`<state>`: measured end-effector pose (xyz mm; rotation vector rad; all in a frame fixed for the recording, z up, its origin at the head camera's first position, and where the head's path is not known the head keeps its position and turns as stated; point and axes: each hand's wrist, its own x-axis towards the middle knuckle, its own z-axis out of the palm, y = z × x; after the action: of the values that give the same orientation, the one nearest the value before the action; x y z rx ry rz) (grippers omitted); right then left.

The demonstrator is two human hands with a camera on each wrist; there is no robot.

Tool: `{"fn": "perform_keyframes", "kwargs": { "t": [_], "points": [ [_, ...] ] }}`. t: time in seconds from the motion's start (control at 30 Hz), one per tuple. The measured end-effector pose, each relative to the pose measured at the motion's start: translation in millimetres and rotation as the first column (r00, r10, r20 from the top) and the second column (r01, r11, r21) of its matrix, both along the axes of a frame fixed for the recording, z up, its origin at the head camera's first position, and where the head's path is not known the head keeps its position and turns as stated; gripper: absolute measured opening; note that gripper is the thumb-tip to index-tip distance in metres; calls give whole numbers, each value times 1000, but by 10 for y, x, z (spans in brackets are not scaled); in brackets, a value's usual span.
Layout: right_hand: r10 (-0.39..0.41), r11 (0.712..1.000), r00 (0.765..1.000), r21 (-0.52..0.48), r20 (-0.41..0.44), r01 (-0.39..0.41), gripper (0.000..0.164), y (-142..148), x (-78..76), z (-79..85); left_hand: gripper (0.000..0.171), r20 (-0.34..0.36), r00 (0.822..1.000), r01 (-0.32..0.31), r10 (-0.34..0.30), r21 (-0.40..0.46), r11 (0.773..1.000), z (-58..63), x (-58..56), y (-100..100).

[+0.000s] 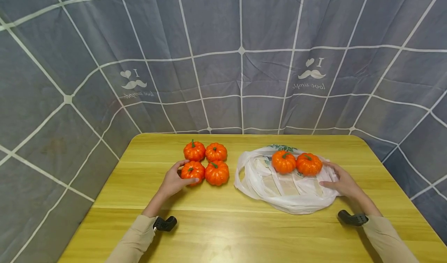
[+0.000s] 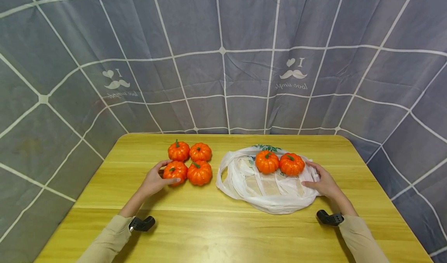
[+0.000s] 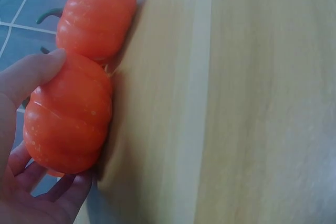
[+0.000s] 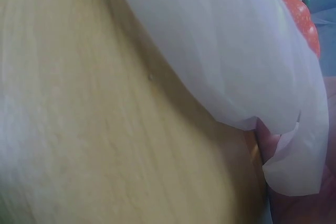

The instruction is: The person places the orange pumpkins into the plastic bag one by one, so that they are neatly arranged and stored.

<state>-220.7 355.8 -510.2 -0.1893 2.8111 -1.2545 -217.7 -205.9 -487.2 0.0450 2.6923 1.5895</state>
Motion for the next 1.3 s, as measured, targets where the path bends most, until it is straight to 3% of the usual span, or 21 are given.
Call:
{"fn": "perform_keyframes", "kwargs": {
  "t": [0.33,0.67,0.97,1.3],
  "points": [
    [4,1000,1000,-19,0,-4,84,16,-21,-37,79,-7,999,-54,54,-40,998,46,77,9],
    [8,999,1000,-45,0,-8,84,30,-25,-44,77,-17,998,-68,67,-35,997,191,201,55],
    [11,1000,1000,-28,-7,-11,84,48,-30,-61,76,-76,995,-63,60,-31,998,363,277,264],
    [17,999,1000,-39,-9,-17,84,43,-32,-55,73,-184,983,-2,5,16,1000,492,290,573]
  ]
}}
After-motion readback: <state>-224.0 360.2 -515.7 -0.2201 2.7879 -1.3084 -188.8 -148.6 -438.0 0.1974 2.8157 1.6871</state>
